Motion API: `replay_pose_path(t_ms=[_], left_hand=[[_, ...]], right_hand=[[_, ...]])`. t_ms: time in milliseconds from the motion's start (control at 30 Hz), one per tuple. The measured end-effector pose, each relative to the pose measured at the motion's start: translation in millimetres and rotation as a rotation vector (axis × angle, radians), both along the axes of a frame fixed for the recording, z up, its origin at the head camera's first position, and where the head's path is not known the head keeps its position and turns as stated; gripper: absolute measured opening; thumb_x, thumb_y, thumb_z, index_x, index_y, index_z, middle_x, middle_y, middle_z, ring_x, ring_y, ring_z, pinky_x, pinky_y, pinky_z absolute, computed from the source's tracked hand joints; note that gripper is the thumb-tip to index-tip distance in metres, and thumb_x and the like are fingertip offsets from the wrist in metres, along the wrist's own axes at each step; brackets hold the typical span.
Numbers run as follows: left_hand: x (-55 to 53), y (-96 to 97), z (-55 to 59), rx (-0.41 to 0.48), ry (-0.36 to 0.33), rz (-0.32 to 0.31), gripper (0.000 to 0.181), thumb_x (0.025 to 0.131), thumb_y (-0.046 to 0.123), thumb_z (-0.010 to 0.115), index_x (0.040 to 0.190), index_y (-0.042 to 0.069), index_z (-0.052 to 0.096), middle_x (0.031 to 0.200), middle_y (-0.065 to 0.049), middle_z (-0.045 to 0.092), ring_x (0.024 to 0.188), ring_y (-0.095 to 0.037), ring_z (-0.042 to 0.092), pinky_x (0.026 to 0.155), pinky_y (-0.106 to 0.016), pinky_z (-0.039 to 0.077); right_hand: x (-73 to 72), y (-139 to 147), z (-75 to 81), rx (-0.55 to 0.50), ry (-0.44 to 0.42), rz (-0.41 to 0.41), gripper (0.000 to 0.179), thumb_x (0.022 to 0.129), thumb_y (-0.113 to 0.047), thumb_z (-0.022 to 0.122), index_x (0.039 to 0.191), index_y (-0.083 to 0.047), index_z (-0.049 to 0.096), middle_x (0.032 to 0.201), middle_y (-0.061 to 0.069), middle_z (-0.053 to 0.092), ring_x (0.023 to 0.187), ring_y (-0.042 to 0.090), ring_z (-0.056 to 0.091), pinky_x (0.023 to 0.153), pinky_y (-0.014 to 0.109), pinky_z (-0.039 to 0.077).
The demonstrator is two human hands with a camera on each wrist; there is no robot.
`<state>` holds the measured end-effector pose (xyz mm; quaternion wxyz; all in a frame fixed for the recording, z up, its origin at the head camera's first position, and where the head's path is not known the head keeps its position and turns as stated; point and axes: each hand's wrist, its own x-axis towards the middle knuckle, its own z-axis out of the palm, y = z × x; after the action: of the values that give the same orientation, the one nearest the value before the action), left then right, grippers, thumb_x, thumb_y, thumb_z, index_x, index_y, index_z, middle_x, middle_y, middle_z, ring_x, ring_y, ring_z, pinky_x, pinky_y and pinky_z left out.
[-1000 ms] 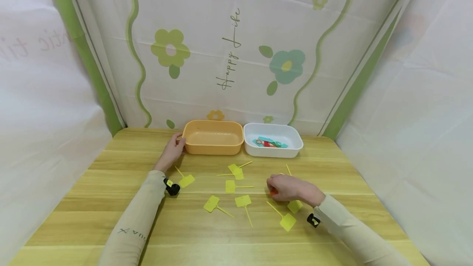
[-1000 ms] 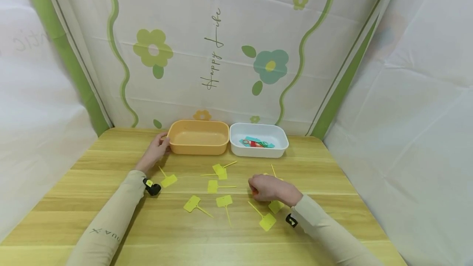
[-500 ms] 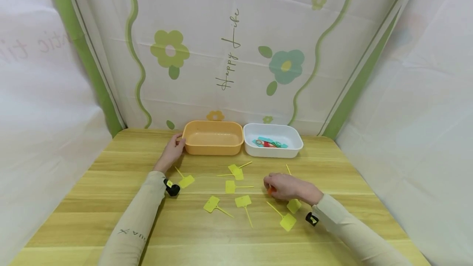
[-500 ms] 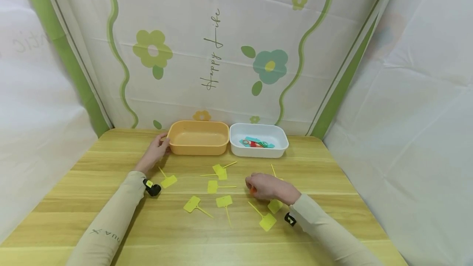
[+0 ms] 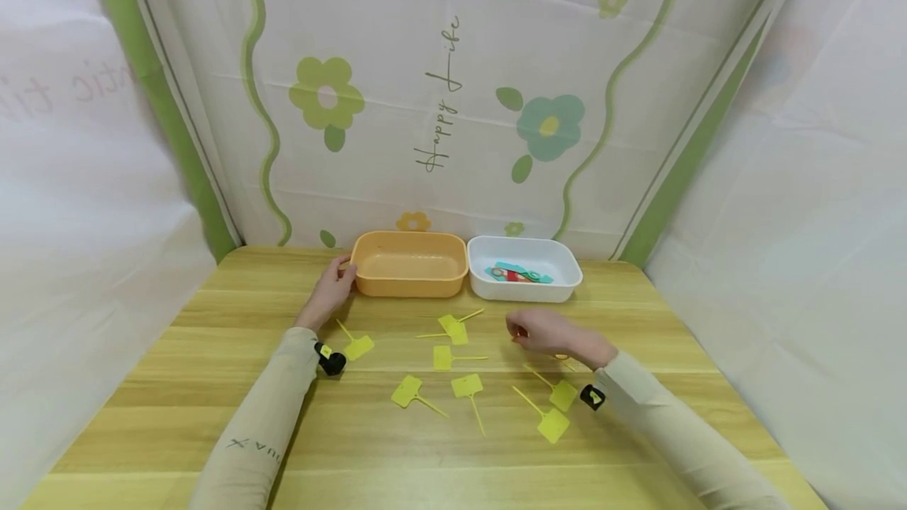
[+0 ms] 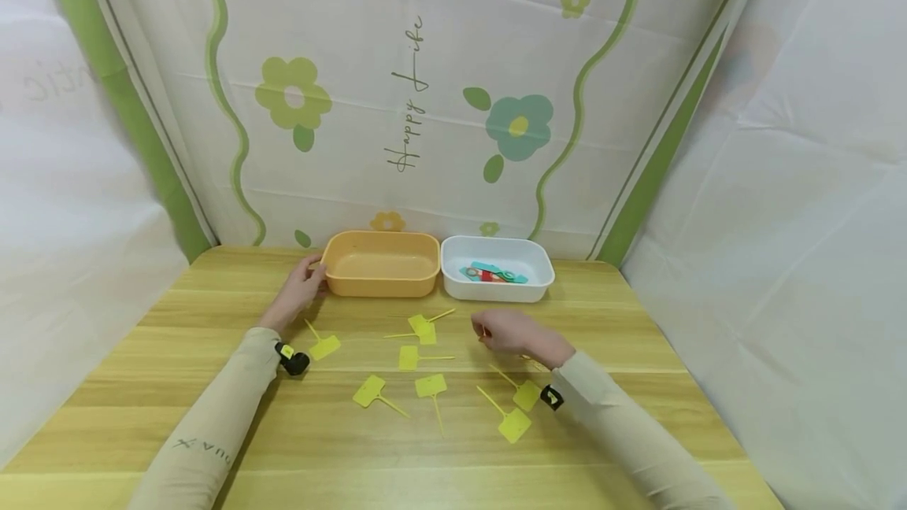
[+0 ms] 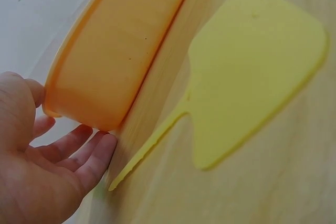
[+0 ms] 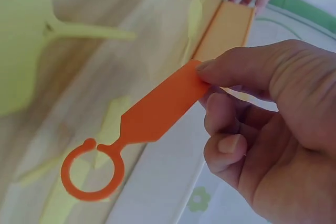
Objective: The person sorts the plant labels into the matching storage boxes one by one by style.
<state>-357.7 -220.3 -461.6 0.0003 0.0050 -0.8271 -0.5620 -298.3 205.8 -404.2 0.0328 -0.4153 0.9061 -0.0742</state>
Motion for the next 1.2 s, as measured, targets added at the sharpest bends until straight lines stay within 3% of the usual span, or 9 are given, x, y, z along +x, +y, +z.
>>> replay_pose_path(t_ms=[233,800,1033,1200], left_hand=[[-0.4,-0.1,0.5,-0.01,0.015,-0.008,0.056,0.107,0.038,0.031,0.156,0.012,0.019,0.142,-0.025,0.043,0.131,-0.038,0.047,0.104,-0.048,0.048],[-0.1,1.0,2.0,-0.034,0.006,0.006,0.056,0.107,0.038,0.031,0.156,0.013,0.018,0.14,-0.024,0.043,0.127,-0.037,0.049,0.103,-0.048,0.049],[1.1,1.2,3.0,-0.019,-0.001,0.002,0.056,0.107,0.037,0.032,0.156,0.013,0.019,0.141,-0.024,0.043,0.128,-0.038,0.05,0.104,-0.048,0.048],[1.5,0.4,1.5,-0.02,0.008,0.007,0.054,0.108,0.035,0.033,0.155,0.012,0.02,0.139,-0.024,0.044,0.128,-0.038,0.05,0.105,-0.048,0.047]], right_hand=[[-15.0,6.1,13.6,-0.069,0.066,0.021,0.015,0.085,-0.005,0.069,0.079,-0.011,0.057,0.071,-0.004,0.054,0.065,0.005,0.044,0.059,0.02,0.038],[-46.9,15.8,58.3,-0.191,0.051,-0.113,0.009,0.084,-0.003,0.063,0.081,-0.012,0.06,0.073,-0.002,0.062,0.066,0.009,0.054,0.062,0.026,0.047],[-65.3,21.4,72.0,-0.256,-0.073,-0.255,0.004,0.091,-0.006,0.06,0.088,-0.008,0.058,0.08,0.006,0.063,0.064,0.014,0.058,0.057,0.027,0.051],[-78.8,21.3,77.2,-0.337,-0.158,-0.314,0.005,0.095,-0.007,0.055,0.098,-0.003,0.057,0.087,0.014,0.065,0.066,0.018,0.065,0.059,0.031,0.057]])
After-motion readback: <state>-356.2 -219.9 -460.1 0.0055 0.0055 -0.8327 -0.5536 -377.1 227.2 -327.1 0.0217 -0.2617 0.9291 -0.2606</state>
